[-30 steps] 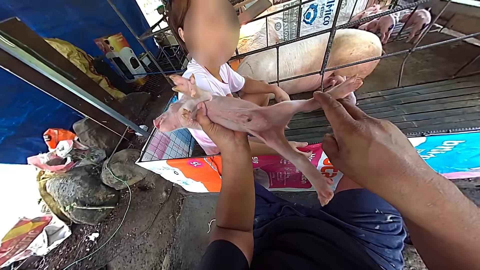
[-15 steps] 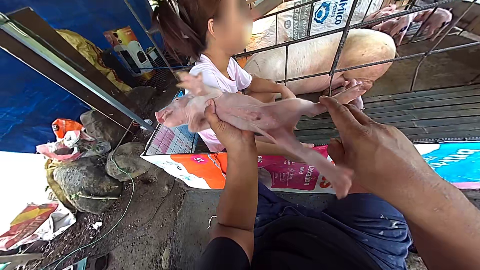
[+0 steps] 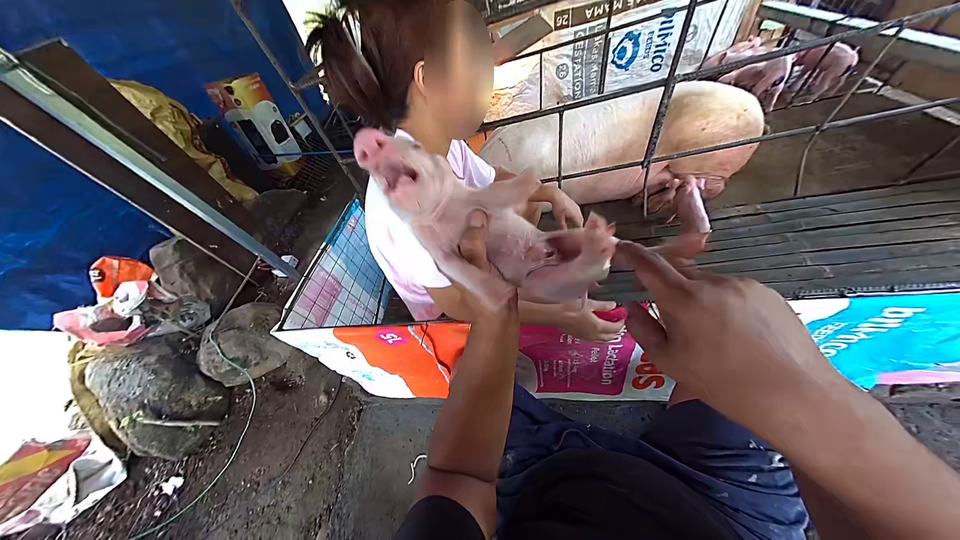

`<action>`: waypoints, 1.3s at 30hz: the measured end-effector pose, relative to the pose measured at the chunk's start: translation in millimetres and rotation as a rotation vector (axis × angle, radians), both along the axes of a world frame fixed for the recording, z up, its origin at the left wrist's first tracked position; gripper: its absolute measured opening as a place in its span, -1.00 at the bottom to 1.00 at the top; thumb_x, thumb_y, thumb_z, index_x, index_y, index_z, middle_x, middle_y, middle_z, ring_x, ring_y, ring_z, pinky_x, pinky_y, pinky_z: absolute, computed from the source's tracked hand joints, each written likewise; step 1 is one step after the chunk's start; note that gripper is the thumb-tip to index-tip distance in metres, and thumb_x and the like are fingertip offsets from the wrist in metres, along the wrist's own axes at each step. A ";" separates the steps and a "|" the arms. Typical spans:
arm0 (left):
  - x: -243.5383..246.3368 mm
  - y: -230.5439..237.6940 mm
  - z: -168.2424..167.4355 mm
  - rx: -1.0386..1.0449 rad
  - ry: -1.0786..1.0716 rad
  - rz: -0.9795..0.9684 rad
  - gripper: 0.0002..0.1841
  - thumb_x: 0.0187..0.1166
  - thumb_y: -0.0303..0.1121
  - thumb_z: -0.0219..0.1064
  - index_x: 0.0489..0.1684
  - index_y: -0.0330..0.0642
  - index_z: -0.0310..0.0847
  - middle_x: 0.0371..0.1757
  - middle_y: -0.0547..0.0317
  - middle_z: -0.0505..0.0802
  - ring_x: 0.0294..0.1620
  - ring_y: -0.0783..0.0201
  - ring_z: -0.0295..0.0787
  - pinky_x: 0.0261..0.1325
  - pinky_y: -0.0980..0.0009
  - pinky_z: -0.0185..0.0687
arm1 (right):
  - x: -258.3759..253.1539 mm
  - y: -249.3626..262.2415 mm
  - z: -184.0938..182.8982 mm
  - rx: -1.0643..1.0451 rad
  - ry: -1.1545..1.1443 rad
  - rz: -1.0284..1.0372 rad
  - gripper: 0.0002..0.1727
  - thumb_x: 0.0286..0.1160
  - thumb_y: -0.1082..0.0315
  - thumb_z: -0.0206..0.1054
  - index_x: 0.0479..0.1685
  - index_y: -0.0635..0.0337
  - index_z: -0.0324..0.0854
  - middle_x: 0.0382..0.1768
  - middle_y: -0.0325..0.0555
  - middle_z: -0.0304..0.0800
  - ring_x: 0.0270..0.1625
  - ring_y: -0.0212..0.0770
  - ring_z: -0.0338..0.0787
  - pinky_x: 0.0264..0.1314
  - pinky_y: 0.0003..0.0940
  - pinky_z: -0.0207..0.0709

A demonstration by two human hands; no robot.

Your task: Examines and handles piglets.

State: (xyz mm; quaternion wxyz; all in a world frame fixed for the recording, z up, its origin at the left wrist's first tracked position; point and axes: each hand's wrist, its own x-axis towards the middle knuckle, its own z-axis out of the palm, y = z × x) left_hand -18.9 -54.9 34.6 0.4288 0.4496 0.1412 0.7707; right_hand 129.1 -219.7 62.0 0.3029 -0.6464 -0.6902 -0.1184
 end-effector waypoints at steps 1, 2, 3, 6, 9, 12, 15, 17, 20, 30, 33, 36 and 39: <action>0.7 -2.0 -4.2 0.021 0.134 0.107 -0.56 0.68 -0.20 0.33 0.42 -0.16 0.38 0.06 0.11 0.78 0.06 0.30 0.77 0.13 0.23 0.78 | -0.2 -7.1 3.8 0.068 0.005 -0.001 -0.51 0.50 0.20 0.17 0.39 0.12 0.66 -0.55 -0.10 0.69 -0.67 -0.03 0.61 -0.70 -0.05 0.36; 1.7 -7.4 -6.3 0.035 0.273 0.216 -0.51 0.67 -0.22 0.34 0.49 -0.20 0.33 0.09 0.11 0.77 0.07 0.33 0.76 0.12 0.27 0.77 | -1.8 -15.1 9.6 0.142 0.023 0.014 -0.52 0.55 0.16 0.12 0.33 0.15 0.71 -0.62 -0.17 0.68 -0.70 -0.13 0.56 -0.72 -0.15 0.31; 3.7 -9.9 -8.8 0.043 0.374 0.325 -0.40 0.59 -0.24 0.43 0.54 -0.26 0.30 0.11 0.07 0.77 0.06 0.33 0.74 0.08 0.28 0.74 | -3.9 -21.8 15.3 0.206 0.058 0.044 -0.54 0.60 0.15 0.12 0.28 0.17 0.74 -0.57 -0.21 0.72 -0.66 -0.22 0.57 -0.68 -0.24 0.33; 15.0 -6.7 -9.7 0.248 0.439 0.420 -0.02 0.17 -0.21 0.72 0.63 -0.36 0.18 0.30 0.02 0.71 0.27 0.33 0.71 0.33 0.30 0.72 | -4.0 -19.3 21.2 0.233 0.220 0.148 -0.55 0.61 0.08 0.24 0.33 0.12 0.70 -0.14 -0.19 0.85 -0.22 -0.32 0.78 -0.25 -0.34 0.68; 31.0 -8.9 -11.1 0.441 0.539 0.499 -0.07 0.12 -0.07 0.74 0.47 -0.43 0.39 0.31 -0.11 0.73 0.33 0.23 0.71 0.41 0.24 0.66 | 10.9 7.4 3.6 0.008 0.427 0.230 -0.39 0.50 -0.02 0.42 0.45 0.15 0.61 0.29 -0.06 0.76 0.31 -0.17 0.75 0.33 -0.08 0.68; 45.0 -16.4 -13.4 0.457 0.677 0.557 -0.22 0.34 0.03 0.54 0.41 -0.43 0.50 0.33 -0.25 0.73 0.39 0.07 0.67 0.44 0.13 0.59 | 29.1 31.5 -25.9 -0.071 0.722 0.449 -0.31 0.31 -0.01 0.59 0.37 0.22 0.61 0.21 -0.10 0.79 0.31 -0.36 0.74 0.45 -0.29 0.62; 53.7 -16.3 -19.2 0.512 0.821 0.582 -0.28 0.36 -0.04 0.48 0.40 -0.43 0.50 0.31 -0.31 0.70 0.35 -0.06 0.66 0.37 0.04 0.60 | 44.7 39.7 -44.3 -0.079 0.931 0.662 -0.22 0.32 0.00 0.62 0.43 0.35 0.51 0.27 -0.09 0.76 0.35 -0.43 0.72 0.49 -0.42 0.62; 57.4 -19.7 -19.7 0.596 0.961 0.581 -0.32 0.29 -0.17 0.47 0.39 -0.43 0.52 0.31 -0.35 0.69 0.31 -0.16 0.68 0.25 -0.02 0.67 | 56.3 39.4 -47.1 -0.186 0.882 0.619 -0.18 0.33 -0.08 0.59 0.47 0.31 0.48 0.25 -0.11 0.77 0.31 -0.44 0.73 0.46 -0.39 0.62; 60.2 -24.9 -25.7 0.711 1.171 0.509 -0.23 -0.03 -0.39 0.57 0.38 -0.41 0.54 0.35 -0.39 0.68 0.32 -0.29 0.68 0.19 -0.14 0.71 | 68.7 40.6 -59.0 -0.308 0.832 0.537 -0.16 0.39 -0.17 0.50 0.52 0.25 0.42 0.21 -0.10 0.78 0.27 -0.39 0.75 0.45 -0.26 0.61; 33.6 -23.6 -13.3 0.431 1.433 -0.441 0.18 0.42 0.07 0.52 0.95 -0.11 -0.33 0.92 -0.13 -0.06 0.90 0.01 -0.04 0.79 -0.04 0.19 | 42.9 76.6 -95.3 0.163 1.310 0.370 -0.19 -0.12 0.36 0.80 0.31 0.28 0.55 0.04 -0.09 0.87 0.13 -0.26 0.87 0.29 -0.21 0.78; 28.6 -20.1 -17.4 0.276 1.171 -0.455 0.28 0.22 0.53 0.37 0.92 -0.11 -0.11 0.85 0.03 0.24 0.78 0.21 0.25 0.72 0.09 0.36 | 41.6 85.8 -86.0 0.108 1.175 0.318 -0.24 -0.15 0.20 0.82 0.21 0.23 0.63 -0.06 -0.16 0.90 0.03 -0.33 0.88 0.19 -0.24 0.80; 32.3 -5.9 -15.9 0.237 0.866 -0.519 0.33 0.23 0.67 0.15 0.88 -0.20 -0.21 0.62 0.02 0.58 0.55 0.17 0.57 0.54 0.09 0.57 | 36.1 95.6 -91.2 0.075 1.066 0.217 -0.16 -0.20 0.04 0.82 0.23 0.19 0.61 -0.05 -0.14 0.88 0.05 -0.29 0.87 0.19 -0.13 0.79; 30.4 3.1 -5.0 0.231 0.922 -0.471 0.21 0.36 0.67 -0.09 0.94 -0.04 -0.21 0.68 0.08 0.51 0.55 0.22 0.55 0.49 0.16 0.59 | 25.5 105.9 -100.6 -0.004 0.879 0.119 -0.20 -0.17 -0.07 0.77 0.13 0.23 0.68 -0.08 -0.01 0.87 0.08 -0.07 0.85 0.31 0.17 0.64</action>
